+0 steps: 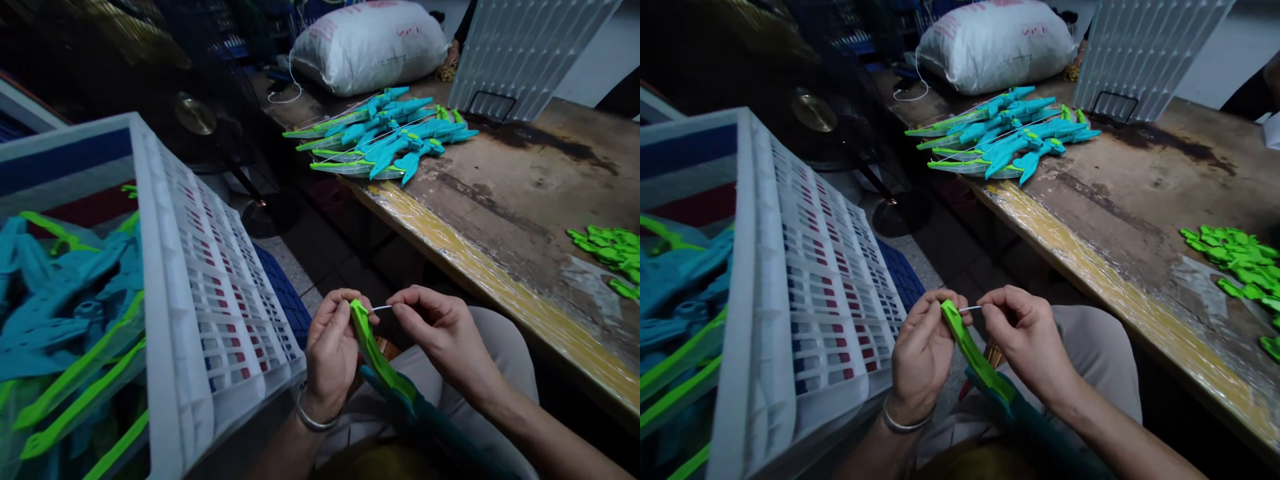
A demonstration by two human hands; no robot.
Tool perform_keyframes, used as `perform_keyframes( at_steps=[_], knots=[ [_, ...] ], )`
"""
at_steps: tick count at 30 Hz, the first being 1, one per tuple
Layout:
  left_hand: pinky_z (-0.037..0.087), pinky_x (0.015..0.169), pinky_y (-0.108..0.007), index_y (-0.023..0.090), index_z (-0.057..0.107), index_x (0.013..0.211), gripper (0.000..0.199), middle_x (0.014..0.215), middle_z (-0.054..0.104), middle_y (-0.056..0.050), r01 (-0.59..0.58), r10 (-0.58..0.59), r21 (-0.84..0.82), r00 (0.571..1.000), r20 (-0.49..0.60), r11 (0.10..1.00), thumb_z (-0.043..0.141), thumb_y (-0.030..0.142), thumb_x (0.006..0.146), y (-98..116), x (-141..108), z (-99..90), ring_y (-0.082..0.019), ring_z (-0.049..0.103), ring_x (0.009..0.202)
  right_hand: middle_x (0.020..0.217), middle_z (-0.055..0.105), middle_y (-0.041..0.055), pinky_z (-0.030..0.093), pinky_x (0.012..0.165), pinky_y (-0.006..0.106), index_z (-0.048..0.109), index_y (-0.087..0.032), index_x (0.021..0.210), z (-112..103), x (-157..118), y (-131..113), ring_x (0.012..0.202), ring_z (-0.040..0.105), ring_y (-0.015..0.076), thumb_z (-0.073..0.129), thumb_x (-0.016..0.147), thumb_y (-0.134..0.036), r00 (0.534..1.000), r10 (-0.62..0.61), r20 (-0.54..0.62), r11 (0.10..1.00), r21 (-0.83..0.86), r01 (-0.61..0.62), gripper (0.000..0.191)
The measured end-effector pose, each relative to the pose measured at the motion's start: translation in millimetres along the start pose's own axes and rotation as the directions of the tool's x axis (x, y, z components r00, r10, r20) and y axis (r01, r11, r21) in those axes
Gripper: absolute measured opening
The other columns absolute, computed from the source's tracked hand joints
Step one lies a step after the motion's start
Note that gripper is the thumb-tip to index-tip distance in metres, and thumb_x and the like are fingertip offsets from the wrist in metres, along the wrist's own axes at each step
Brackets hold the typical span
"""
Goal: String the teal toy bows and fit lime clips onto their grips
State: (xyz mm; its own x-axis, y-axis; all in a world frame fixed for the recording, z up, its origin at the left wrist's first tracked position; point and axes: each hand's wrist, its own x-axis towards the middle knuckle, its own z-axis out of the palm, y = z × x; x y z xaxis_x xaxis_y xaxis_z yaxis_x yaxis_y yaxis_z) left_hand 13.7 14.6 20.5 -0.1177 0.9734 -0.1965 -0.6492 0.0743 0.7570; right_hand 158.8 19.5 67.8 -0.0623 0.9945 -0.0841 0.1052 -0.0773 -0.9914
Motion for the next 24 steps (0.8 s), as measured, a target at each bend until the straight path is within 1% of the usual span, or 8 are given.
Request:
perform_keyframes(
  at_steps=[2,4,6,8,12,15,19,24],
  knots=[
    [0.053,0.073,-0.025,0.017,0.074,0.086,0.02,0.082,0.067,-0.005,0.016,-0.016,0.003,0.999,-0.039,1.0,0.078,0.037,0.083,-0.3,-0.1,-1.1,-0.016,0.061,0.078,0.076,0.068,0.0013,0.046,0.062,0.024,0.074,-0.02,0.084,-1.5,2.8,-1.6,0.067,0.059,0.0145,0.062,0.092,-0.028,0.991,-0.13,0.037,0.985,-0.106,0.133,0.016],
    [0.051,0.074,-0.024,0.017,0.074,0.087,0.021,0.082,0.065,-0.004,0.0,0.0,0.002,0.999,-0.051,1.0,0.078,0.038,0.084,-1.1,-1.6,-1.2,-0.014,0.059,0.077,0.077,0.066,0.0004,0.047,0.064,0.023,0.073,-0.02,0.086,-1.4,5.2,-2.8,0.067,0.059,0.0134,0.059,0.094,-0.022,0.974,-0.207,0.091,0.963,-0.157,0.219,0.016],
    [0.049,0.07,-0.023,0.017,0.073,0.086,0.021,0.08,0.061,-0.003,-0.02,0.02,-0.006,0.999,-0.032,1.0,0.076,0.039,0.086,-1.9,-3.2,-0.4,-0.013,0.056,0.074,0.078,0.066,0.0005,0.047,0.065,0.023,0.071,-0.02,0.087,-0.4,7.8,-3.6,0.068,0.059,0.0133,0.057,0.096,-0.02,0.96,-0.25,0.123,0.945,-0.187,0.27,0.017],
    [0.047,0.067,-0.024,0.018,0.071,0.084,0.022,0.077,0.058,-0.002,-0.045,0.045,-0.012,0.999,0.004,0.999,0.074,0.039,0.087,-2.5,-4.1,0.7,-0.013,0.053,0.07,0.078,0.066,0.0008,0.048,0.066,0.023,0.07,-0.02,0.086,0.9,10.8,-3.6,0.068,0.059,0.0137,0.056,0.096,-0.021,0.955,-0.267,0.13,0.938,-0.194,0.288,0.017],
    [0.046,0.066,-0.025,0.018,0.07,0.083,0.022,0.076,0.054,-0.002,-0.079,0.08,-0.009,0.995,0.053,0.997,0.07,0.039,0.09,-3.2,-3.9,2.0,-0.013,0.051,0.069,0.077,0.067,0.0013,0.05,0.066,0.025,0.069,-0.02,0.084,2.7,15.9,-0.8,0.068,0.061,0.0149,0.055,0.096,-0.023,0.962,-0.239,0.132,0.954,-0.154,0.258,0.018],
    [0.046,0.066,-0.025,0.018,0.07,0.083,0.02,0.076,0.053,-0.001,-0.078,0.079,-0.014,0.995,0.055,0.997,0.069,0.037,0.091,-3.8,-3.4,2.7,-0.013,0.05,0.068,0.077,0.069,0.0017,0.051,0.066,0.025,0.069,-0.019,0.084,3.2,16.5,2.6,0.069,0.063,0.0151,0.056,0.096,-0.024,0.969,-0.195,0.149,0.973,-0.093,0.21,0.018],
    [0.045,0.067,-0.025,0.018,0.069,0.082,0.02,0.077,0.054,-0.002,-0.081,0.081,-0.005,0.995,0.056,0.997,0.068,0.036,0.091,-4.1,-2.4,4.5,-0.013,0.05,0.069,0.079,0.069,0.0025,0.05,0.061,0.023,0.071,-0.018,0.085,3.7,14.8,5.2,0.068,0.063,0.0145,0.058,0.096,-0.028,0.983,-0.118,0.144,0.993,-0.013,0.121,0.019],
    [0.045,0.067,-0.024,0.018,0.069,0.08,0.021,0.077,0.054,-0.002,-0.084,0.083,0.022,0.996,0.043,0.996,0.07,0.037,0.09,-4.0,-1.2,6.2,-0.014,0.049,0.07,0.078,0.069,0.0026,0.05,0.056,0.023,0.071,-0.019,0.085,6.0,14.1,5.6,0.066,0.062,0.0148,0.061,0.095,-0.032,0.987,-0.044,0.156,0.998,0.052,0.036,0.019]
  ],
)
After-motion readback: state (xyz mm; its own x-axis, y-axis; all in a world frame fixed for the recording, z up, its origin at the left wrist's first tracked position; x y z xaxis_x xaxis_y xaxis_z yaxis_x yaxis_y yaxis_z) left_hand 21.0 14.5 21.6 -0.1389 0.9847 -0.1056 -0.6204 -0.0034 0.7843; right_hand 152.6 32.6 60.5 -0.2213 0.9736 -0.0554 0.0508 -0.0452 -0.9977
